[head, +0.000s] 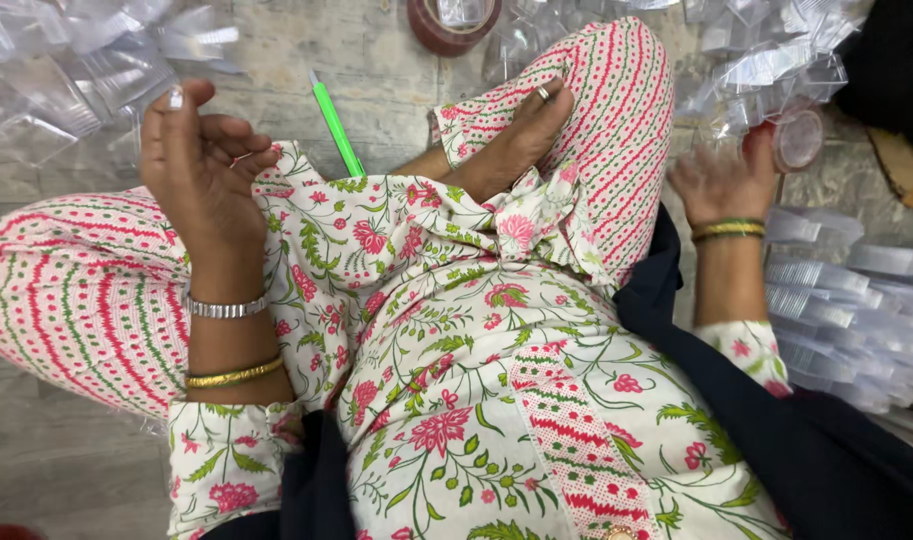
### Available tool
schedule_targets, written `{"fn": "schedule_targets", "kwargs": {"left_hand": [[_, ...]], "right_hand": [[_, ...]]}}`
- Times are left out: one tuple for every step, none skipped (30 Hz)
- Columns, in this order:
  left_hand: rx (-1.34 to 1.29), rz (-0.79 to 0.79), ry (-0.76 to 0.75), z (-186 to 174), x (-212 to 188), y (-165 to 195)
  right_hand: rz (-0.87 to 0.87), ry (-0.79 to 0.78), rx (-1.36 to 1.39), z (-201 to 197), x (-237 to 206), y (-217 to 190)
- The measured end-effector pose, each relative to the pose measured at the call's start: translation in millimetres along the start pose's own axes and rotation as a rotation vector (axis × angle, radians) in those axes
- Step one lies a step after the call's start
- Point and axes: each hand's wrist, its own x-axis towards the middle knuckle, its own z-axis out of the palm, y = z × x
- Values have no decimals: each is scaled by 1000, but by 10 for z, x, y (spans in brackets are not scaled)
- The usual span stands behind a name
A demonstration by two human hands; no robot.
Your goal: The person sits on the floor and folds clear plastic sheets into small rectangular boxes, pressing the sides to shape them and setting finished boxes aside. They repeatedly pick up flat plastic pieces, fold them into box form, and stack the completed boxes nearby.
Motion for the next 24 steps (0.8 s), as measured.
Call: {"fn": "schedule_targets", "kwargs": {"left_hand": [[-6,6,-2,16,-11,15],[-10,11,-4,21,-27,42],[-13,18,-5,24,-50,73],[0,37,2,39,-72,91],[14,59,8,62,-88,99],[25,81,16,85,-101,110],[50,93,23,104,-114,121],[73,103,30,129,-125,124],[98,110,38,150,-123,133],[83,100,45,168,-110,146],[67,89,52,185,-97,158],[51,77,61,201,-91,171],[53,67,67,222,-76,176],[56,60,72,245,-50,185],[58,51,76,268,-26,196],[93,51,71,289,-15,203],[127,51,64,315,-12,208],[160,53,59,341,-2,213],[173,43,55,375,17,221],[187,31,53,400,21,234],[203,20,51,422,26,249],[208,19,55,452,34,263],[212,19,58,480,45,271],[216,18,61,506,50,280]], "right_hand": [[-124,-158,-258,330,19,6],[-311,-170,-319,677,37,43],[-498,-183,-377,1038,59,92],[-577,-315,-579,1380,68,125],[-660,-447,-779,1721,90,156],[-735,-531,-1127,2050,128,173],[-532,-800,-1030,2425,191,325],[-545,-967,-1230,2774,249,466],[-580,-917,-1533,3017,269,616],[-704,-963,-1617,3256,291,789],[-831,-1009,-1700,3431,296,952],[-867,-972,-1888,3548,270,1122],[-902,-928,-2076,3667,188,1224],[-892,-876,-2155,3699,139,1292],[-881,-820,-2233,3655,90,1373],[-866,-759,-2311,3582,36,1421],[-865,-820,-2306,3515,-53,1407],[-863,-882,-2300,3443,-152,1377],[-860,-947,-2291,3381,-251,1334],[-834,-1004,-2285,3318,-358,1292],[-807,-1062,-2276,3262,-453,1248],[-782,-1118,-2266,3230,-528,1198],[-788,-1102,-2253,3212,-578,1156],[-793,-1086,-2241,3199,-608,1122]]}}
